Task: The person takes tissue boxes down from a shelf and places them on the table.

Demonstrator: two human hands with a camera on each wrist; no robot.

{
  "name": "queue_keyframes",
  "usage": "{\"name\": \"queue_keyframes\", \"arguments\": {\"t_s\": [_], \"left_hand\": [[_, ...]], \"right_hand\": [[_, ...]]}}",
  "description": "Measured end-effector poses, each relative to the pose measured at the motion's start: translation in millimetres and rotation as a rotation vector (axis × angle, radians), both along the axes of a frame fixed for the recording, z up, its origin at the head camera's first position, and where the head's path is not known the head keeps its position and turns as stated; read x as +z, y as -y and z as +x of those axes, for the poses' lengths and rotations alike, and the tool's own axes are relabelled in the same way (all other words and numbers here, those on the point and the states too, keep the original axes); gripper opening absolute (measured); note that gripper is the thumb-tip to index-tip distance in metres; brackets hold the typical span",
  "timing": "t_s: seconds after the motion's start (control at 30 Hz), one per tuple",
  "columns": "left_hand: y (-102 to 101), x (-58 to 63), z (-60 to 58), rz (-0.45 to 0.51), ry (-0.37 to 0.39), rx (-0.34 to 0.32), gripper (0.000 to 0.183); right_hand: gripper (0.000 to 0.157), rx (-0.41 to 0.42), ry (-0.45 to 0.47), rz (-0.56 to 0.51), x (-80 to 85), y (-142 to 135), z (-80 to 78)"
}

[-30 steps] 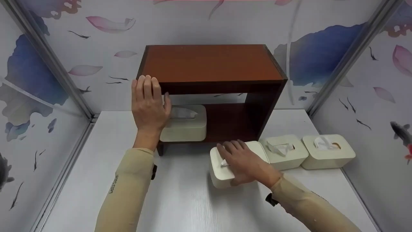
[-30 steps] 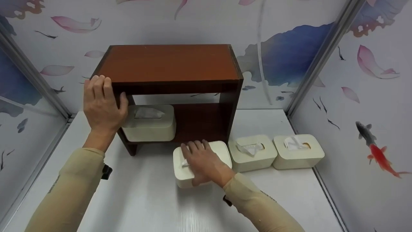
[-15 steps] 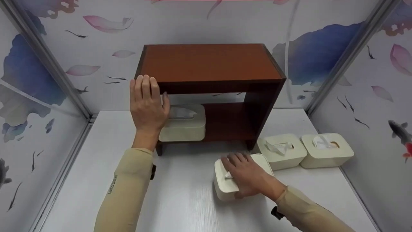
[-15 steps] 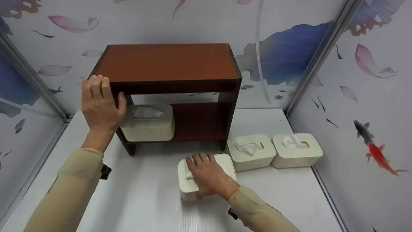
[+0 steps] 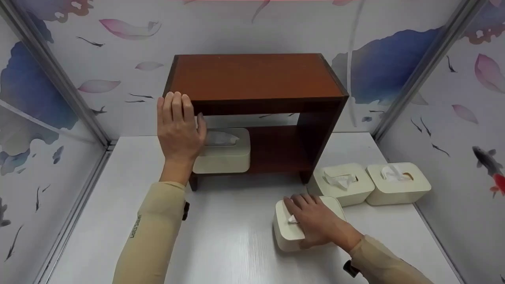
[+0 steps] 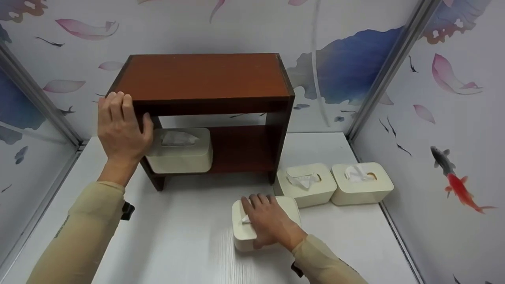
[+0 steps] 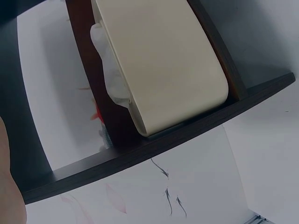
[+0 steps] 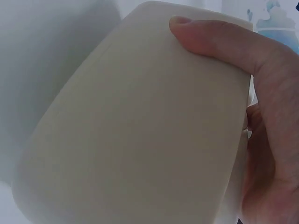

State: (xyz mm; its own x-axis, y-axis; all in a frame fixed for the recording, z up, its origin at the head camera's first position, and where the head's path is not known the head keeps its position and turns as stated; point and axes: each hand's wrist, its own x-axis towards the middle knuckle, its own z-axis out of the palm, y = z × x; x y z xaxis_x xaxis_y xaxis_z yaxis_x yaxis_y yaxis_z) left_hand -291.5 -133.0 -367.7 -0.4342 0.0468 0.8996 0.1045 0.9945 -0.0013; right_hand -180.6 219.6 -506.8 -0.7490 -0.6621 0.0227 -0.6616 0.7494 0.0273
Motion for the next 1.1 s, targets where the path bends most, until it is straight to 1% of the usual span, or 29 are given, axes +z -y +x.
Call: {"name": "queue_keyframes", "arguments": {"t_s": [0.3,0.53,0.77,1.1], "left_hand": [[-1,0.2,-0.3,-0.003,-0.008,-0.004,0.044],[0,0.1,-0.2,-0.004,0.0,-0.002,0.044],[1,-0.7,-0.9,-0.016,-0.013,0.011,0.043],[0,0.3,0.8,-0.012,0.009,0.009,0.045]], "right_hand": [[0.123,-0.032,0.046,-0.024,-5.1,-30,5.4],[0.125,-0.045,0.045,-0.056,-6.8,-57,10.6],[0.121,-0.071,0.055,-0.068,-5.9,-87,14.6],[0.127,-0.17,0.131,-0.057,-2.9,-128,19.0]]}}
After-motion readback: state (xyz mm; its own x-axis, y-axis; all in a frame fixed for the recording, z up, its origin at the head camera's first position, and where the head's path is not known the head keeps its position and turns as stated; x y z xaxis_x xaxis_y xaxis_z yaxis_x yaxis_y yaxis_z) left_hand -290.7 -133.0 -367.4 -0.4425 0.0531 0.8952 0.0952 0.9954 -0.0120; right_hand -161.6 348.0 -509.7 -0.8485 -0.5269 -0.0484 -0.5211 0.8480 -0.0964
